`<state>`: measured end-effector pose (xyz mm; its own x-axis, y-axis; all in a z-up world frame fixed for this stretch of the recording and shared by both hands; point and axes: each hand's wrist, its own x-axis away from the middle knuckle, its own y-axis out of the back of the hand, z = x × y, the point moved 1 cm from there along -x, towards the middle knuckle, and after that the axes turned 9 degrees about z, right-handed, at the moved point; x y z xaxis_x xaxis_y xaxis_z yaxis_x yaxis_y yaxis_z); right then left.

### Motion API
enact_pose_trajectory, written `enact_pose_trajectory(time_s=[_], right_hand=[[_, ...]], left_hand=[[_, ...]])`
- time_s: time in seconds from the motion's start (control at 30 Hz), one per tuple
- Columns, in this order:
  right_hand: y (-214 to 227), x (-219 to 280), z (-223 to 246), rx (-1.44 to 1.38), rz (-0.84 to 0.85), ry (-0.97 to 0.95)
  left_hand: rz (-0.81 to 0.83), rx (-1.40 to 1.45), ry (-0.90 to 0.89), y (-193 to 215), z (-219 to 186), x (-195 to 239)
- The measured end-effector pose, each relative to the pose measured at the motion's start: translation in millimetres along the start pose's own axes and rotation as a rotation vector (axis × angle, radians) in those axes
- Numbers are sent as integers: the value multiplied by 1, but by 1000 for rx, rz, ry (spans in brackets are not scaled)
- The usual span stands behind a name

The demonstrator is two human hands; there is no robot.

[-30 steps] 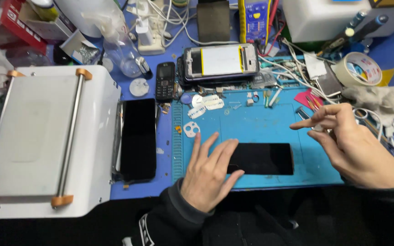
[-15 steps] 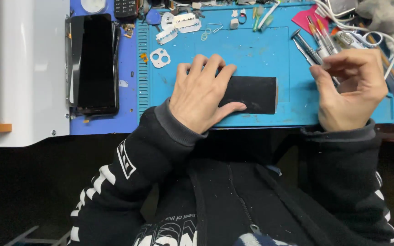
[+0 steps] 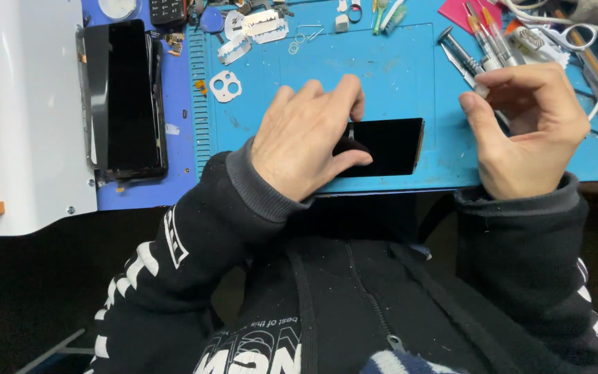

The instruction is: Cleaning and preparing a mobile phone screen component for reassembly.

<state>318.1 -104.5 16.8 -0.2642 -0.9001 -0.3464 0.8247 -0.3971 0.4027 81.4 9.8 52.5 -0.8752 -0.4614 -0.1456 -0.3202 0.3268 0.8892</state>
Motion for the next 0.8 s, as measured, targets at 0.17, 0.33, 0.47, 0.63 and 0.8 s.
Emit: enact_pose_trajectory(time_s=[0.17, 0.33, 0.47, 0.63, 0.8], right_hand=[[1, 1, -5, 27, 4, 12], [0, 2, -5, -6, -9, 2], [-2, -1, 2, 38, 10, 6], [1, 1, 0, 139, 47, 34], [0, 7, -10, 88, 45, -25]], left_hand=[[-56, 25, -123, 24, -9, 14], [-148, 370, 22, 44, 4, 30], [-380, 1222, 227, 16, 12, 41], [-457, 1772, 406, -53, -9, 67], [-428, 1864, 436, -53, -44, 80]])
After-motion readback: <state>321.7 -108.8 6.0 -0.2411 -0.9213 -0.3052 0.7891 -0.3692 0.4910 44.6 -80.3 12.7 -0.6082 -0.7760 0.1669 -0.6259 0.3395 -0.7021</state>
